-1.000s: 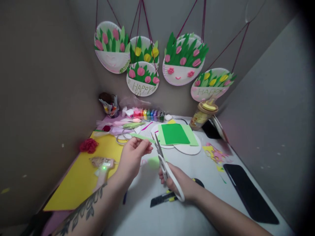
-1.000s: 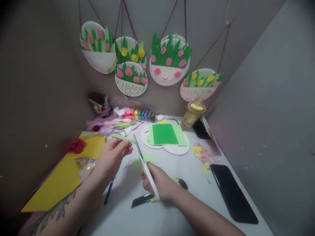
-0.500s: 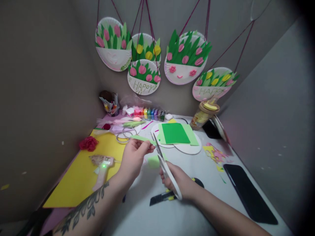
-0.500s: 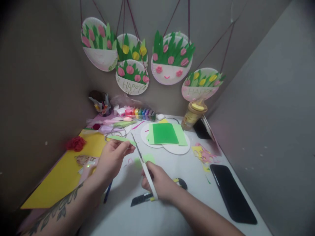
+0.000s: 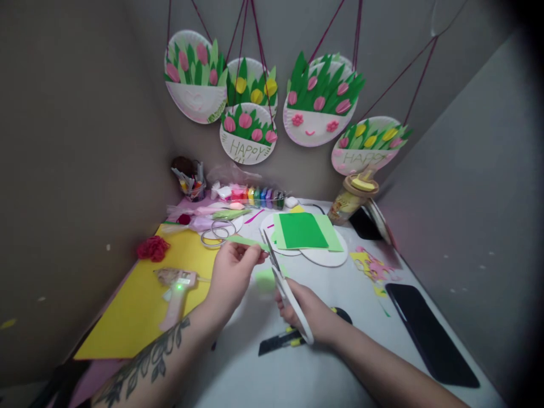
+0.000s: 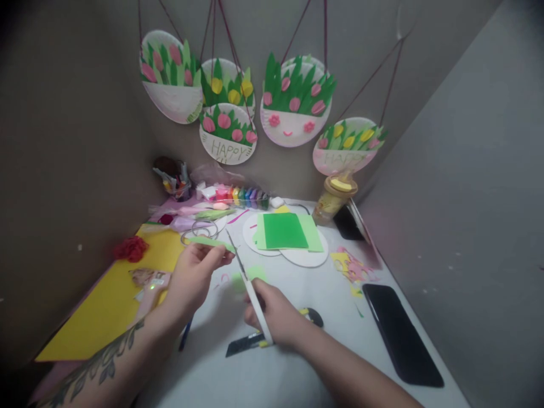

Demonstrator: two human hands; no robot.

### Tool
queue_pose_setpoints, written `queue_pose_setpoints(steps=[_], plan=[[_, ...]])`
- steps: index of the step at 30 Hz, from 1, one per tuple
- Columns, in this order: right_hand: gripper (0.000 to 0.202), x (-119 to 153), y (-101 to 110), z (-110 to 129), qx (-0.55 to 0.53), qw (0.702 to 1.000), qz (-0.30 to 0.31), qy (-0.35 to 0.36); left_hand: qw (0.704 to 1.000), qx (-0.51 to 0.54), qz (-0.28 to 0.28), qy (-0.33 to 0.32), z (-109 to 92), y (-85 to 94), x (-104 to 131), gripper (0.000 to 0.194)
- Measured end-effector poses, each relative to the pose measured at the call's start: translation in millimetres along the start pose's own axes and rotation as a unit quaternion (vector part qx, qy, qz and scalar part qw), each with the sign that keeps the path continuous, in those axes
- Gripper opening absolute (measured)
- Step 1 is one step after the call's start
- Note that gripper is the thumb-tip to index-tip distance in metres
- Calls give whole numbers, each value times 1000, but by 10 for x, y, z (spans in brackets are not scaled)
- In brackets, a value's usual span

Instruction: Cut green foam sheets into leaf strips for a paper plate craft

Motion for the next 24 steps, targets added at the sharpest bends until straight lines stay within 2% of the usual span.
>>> queue_pose_setpoints(steps=[14,19,24], plan=[[27,-11,3,-31,13,1000,-6,2,1000,-25,11,-7,38,-9,-4,20],[23,-6,28,43,40,999,-9,26,999,-18,5,-29,33,18,-28,23],[23,2,51,146,45,998,-13,37,999,2,24,-32,-3,7,-19,26]])
Point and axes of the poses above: each hand's wrist, its own x-axis away from the middle knuckle, its own y-axis out of the back of the hand, z = x × y, the point moved 6 cm from there along -x, towards the middle knuckle, and after that the axes turned 12 degrees about -z, right-handed, at the moved point
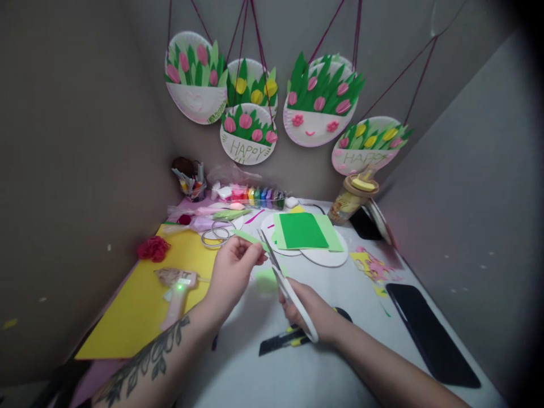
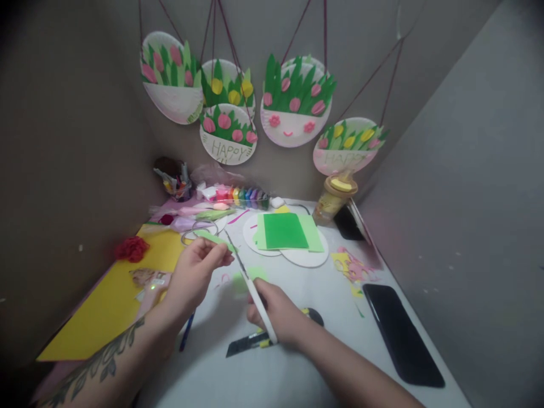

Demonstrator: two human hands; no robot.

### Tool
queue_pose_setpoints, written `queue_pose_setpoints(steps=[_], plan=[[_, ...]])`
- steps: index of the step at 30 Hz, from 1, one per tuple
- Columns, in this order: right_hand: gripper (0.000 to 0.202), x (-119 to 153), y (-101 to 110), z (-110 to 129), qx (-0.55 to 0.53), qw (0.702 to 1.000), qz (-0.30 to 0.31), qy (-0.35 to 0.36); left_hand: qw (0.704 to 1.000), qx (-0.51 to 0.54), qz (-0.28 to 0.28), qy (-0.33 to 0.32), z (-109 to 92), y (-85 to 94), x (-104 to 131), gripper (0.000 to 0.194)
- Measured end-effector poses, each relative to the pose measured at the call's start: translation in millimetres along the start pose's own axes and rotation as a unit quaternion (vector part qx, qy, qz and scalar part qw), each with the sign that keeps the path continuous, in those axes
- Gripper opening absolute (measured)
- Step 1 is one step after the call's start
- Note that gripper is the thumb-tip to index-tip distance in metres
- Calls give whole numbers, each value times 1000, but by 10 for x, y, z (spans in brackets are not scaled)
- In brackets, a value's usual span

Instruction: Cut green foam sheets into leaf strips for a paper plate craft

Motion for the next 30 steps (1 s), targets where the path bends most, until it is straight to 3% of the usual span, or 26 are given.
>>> queue_pose_setpoints(steps=[30], plan=[[28,-37,52,36,-1,1000,6,-19,998,18,62,-3,-28,-19,-43,24]])
Point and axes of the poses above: each hand's wrist, its own x-axis away from the middle knuckle, its own y-axis out of the back of the hand, z = x × y, the point moved 6 cm from there along -x, towards the middle knuckle, and after that the axes turned 12 degrees about -z, right-handed, at the moved point
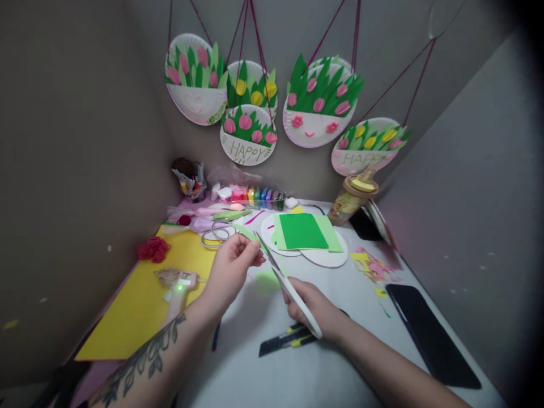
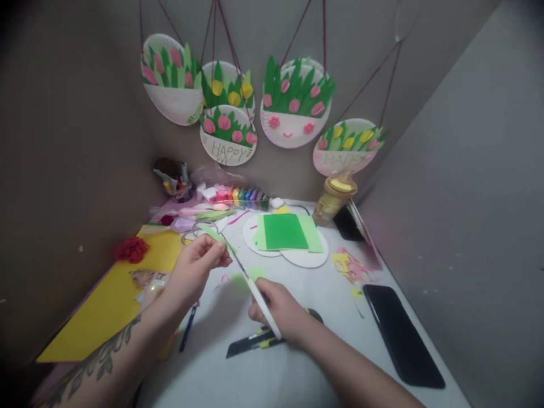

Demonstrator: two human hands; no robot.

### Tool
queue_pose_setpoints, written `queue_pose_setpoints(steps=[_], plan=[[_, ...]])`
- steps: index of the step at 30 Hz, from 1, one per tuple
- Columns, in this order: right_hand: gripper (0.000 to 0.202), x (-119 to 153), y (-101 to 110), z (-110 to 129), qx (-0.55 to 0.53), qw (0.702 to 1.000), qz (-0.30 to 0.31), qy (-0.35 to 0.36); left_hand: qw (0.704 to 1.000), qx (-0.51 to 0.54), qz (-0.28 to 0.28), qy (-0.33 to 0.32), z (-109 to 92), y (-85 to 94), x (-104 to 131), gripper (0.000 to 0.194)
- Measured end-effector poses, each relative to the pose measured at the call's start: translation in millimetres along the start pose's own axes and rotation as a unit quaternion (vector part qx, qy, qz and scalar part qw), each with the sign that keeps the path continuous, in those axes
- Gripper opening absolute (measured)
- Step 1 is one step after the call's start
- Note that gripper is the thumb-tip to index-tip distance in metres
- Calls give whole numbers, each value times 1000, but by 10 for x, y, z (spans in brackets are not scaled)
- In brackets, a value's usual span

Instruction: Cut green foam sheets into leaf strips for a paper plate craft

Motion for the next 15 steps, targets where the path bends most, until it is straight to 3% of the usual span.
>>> queue_pose_setpoints(steps=[15], plan=[[25,-10,28,-25,6,1000,4,14,999,4,32,10,66,16,-63,25]])
Point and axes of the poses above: each hand's wrist, its own x-axis away from the middle knuckle, its own y-axis out of the back of the hand, z = x × y, the point moved 6 cm from there along -x, towards the middle knuckle, and after that the axes turned 12 degrees about -z, right-handed, at the moved point
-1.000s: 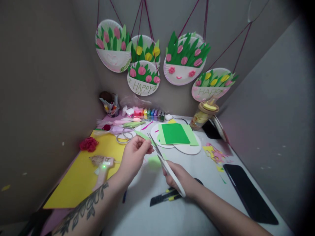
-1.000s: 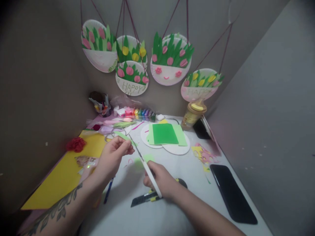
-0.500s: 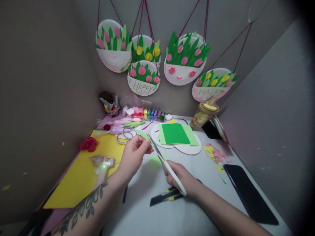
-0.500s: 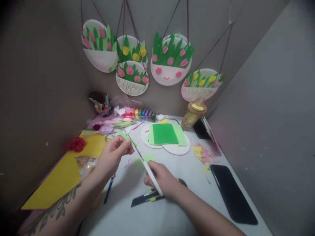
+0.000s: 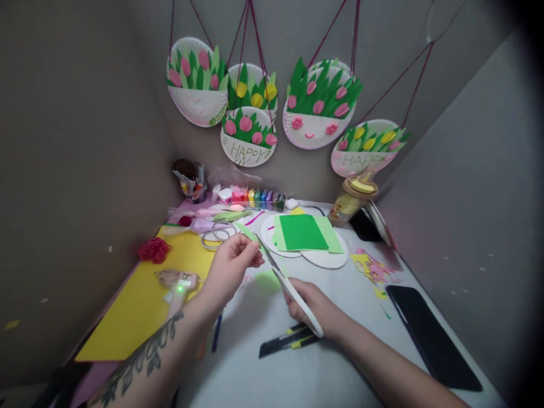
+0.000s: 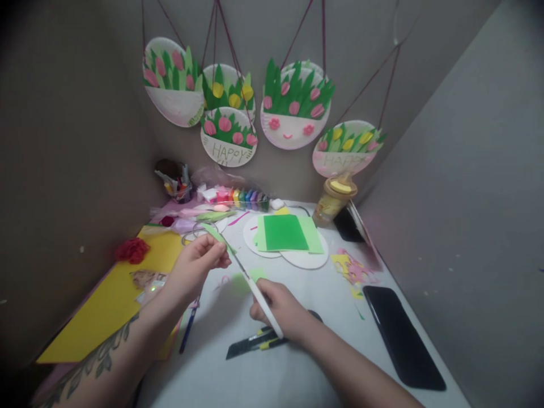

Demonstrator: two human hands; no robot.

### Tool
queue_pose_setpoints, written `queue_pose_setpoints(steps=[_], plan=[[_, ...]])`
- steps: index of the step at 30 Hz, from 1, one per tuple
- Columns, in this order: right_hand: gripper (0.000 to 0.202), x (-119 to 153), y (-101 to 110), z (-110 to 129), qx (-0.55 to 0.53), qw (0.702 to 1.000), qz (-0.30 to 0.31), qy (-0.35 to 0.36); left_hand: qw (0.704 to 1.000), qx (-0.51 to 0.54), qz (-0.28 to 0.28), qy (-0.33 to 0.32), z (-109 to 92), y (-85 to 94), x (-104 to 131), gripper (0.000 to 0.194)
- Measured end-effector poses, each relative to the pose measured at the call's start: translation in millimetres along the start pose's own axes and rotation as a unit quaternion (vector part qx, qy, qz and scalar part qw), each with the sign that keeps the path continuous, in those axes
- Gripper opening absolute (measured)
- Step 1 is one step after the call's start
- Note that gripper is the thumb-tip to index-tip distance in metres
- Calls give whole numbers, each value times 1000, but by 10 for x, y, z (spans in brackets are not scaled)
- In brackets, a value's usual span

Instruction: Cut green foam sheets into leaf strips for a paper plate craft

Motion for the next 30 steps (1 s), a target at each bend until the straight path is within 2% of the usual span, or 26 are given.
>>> queue_pose_setpoints(steps=[8,15,30], plan=[[20,-3,14,0,6,1000,-9,-1,1000,-25,-6,-10,-42,16,-12,24],[17,-2,6,30,15,1000,-15,-13,998,-55,24,-26,-82,-29,40,23],[25,-14,22,23,1,1000,-8,-8,997,-60,29,-37,-119,-18,51,23]])
Point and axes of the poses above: each hand's wrist, its own x-axis away from the middle knuckle, its own y-axis out of the back of the hand, z = x × y, the point moved 6 cm from there along -x, towards the middle knuckle, and after that the axes turned 12 degrees about -z, right-handed, at the moved point
